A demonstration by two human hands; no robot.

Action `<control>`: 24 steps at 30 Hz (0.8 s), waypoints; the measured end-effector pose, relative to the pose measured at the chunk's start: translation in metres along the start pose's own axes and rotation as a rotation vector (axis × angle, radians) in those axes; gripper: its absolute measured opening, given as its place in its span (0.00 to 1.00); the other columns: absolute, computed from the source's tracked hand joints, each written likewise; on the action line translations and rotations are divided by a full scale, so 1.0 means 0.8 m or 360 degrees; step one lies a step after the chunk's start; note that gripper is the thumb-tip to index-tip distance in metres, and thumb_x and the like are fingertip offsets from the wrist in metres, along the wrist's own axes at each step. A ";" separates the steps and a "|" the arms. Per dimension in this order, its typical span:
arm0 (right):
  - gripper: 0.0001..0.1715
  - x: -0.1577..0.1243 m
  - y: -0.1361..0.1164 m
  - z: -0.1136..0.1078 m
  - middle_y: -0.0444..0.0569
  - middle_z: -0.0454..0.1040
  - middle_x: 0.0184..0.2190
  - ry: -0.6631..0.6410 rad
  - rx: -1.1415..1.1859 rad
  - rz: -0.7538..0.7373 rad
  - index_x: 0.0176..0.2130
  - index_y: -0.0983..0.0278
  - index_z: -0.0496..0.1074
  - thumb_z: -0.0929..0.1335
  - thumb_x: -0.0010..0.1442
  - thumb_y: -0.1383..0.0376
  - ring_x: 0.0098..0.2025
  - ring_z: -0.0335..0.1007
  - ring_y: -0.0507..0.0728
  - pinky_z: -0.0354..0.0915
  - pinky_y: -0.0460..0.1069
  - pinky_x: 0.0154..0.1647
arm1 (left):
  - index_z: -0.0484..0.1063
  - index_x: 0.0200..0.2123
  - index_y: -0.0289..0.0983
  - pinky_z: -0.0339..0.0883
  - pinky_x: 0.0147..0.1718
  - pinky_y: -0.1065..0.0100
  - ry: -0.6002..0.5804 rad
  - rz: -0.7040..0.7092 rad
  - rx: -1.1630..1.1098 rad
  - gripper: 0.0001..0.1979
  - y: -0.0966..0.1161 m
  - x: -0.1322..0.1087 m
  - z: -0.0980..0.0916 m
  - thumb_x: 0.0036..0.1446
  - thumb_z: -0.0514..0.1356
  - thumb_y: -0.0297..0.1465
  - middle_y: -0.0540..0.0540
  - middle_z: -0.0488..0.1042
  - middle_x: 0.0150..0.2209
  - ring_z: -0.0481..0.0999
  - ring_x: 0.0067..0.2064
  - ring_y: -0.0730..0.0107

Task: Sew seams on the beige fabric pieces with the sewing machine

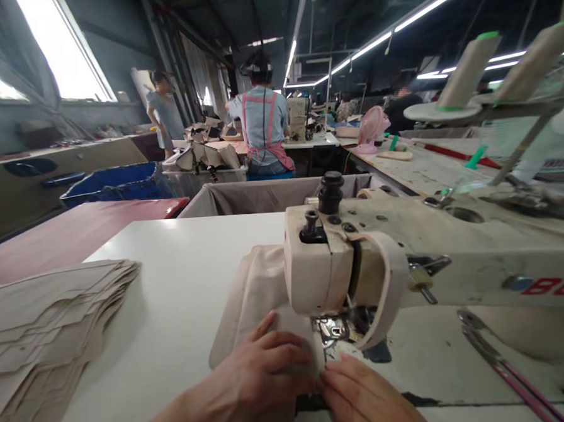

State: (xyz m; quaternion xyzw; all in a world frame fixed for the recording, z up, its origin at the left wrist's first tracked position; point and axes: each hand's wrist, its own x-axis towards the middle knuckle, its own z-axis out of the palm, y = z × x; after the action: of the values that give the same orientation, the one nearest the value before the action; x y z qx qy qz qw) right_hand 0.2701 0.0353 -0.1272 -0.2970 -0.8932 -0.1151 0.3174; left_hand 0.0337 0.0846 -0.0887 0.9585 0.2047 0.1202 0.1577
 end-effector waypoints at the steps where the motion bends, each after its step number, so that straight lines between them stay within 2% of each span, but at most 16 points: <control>1: 0.18 0.000 0.000 0.000 0.52 0.81 0.39 -0.0032 -0.0030 -0.0007 0.43 0.70 0.76 0.58 0.65 0.76 0.40 0.79 0.58 0.76 0.48 0.42 | 0.69 0.52 0.46 0.31 0.66 0.59 -0.0022 -0.0012 -0.0026 0.14 -0.003 0.003 -0.004 0.65 0.52 0.30 0.50 0.73 0.51 0.64 0.59 0.68; 5: 0.22 -0.006 0.001 0.006 0.57 0.77 0.48 -0.0217 -0.0081 0.0088 0.49 0.75 0.72 0.59 0.59 0.77 0.49 0.75 0.63 0.75 0.54 0.47 | 0.69 0.53 0.45 0.49 0.62 0.65 -0.0095 -0.0070 -0.0104 0.16 -0.017 0.017 -0.013 0.64 0.53 0.27 0.49 0.72 0.53 0.64 0.59 0.67; 10: 0.24 -0.016 -0.003 0.009 0.60 0.72 0.53 -0.0352 -0.0036 0.0174 0.53 0.75 0.70 0.60 0.58 0.76 0.55 0.68 0.64 0.71 0.57 0.53 | 0.74 0.47 0.44 0.65 0.49 0.70 -0.0049 -0.0106 -0.0193 0.15 -0.036 0.029 -0.016 0.65 0.50 0.27 0.47 0.73 0.53 0.71 0.52 0.65; 14: 0.24 -0.007 -0.004 0.001 0.61 0.73 0.53 -0.0323 0.0007 0.0222 0.54 0.75 0.70 0.61 0.58 0.74 0.56 0.68 0.65 0.71 0.59 0.52 | 0.77 0.38 0.40 0.68 0.38 0.71 0.0075 -0.0170 -0.0079 0.15 -0.054 0.033 -0.010 0.66 0.50 0.34 0.45 0.79 0.40 0.77 0.39 0.66; 18: 0.23 0.002 -0.008 -0.010 0.61 0.76 0.49 -0.0172 0.0167 0.0293 0.51 0.74 0.73 0.61 0.57 0.75 0.51 0.73 0.65 0.72 0.59 0.50 | 0.77 0.31 0.39 0.68 0.33 0.71 0.0154 -0.0356 0.0138 0.16 -0.074 0.033 -0.004 0.64 0.51 0.34 0.48 0.77 0.30 0.74 0.30 0.69; 20: 0.25 -0.003 -0.016 -0.015 0.59 0.74 0.51 -0.0140 0.0461 0.0488 0.54 0.69 0.71 0.63 0.57 0.75 0.53 0.71 0.64 0.70 0.57 0.53 | 0.76 0.34 0.37 0.67 0.32 0.70 0.0234 -0.0478 0.0211 0.16 -0.073 0.031 -0.006 0.65 0.49 0.31 0.47 0.76 0.29 0.72 0.30 0.69; 21: 0.28 -0.008 -0.022 -0.018 0.58 0.72 0.54 -0.0121 0.0725 0.0669 0.57 0.65 0.67 0.64 0.57 0.75 0.56 0.69 0.62 0.68 0.55 0.55 | 0.75 0.36 0.37 0.67 0.34 0.67 0.0278 -0.0534 0.0255 0.16 -0.067 0.029 -0.008 0.65 0.47 0.30 0.46 0.75 0.30 0.72 0.31 0.67; 24: 0.31 -0.025 -0.043 -0.027 0.56 0.65 0.60 0.0059 0.1866 0.1406 0.62 0.57 0.60 0.67 0.60 0.67 0.60 0.63 0.59 0.65 0.53 0.56 | 0.71 0.46 0.38 0.66 0.40 0.59 0.0308 -0.0661 0.0381 0.12 -0.028 0.017 -0.006 0.63 0.51 0.29 0.44 0.74 0.37 0.71 0.38 0.60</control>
State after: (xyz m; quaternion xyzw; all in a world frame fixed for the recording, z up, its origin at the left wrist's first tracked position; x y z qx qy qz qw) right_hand 0.2723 -0.0100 -0.1237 -0.4088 -0.5994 0.5153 0.4561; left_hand 0.0366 0.1112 -0.0894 0.8918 0.4241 0.1512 0.0443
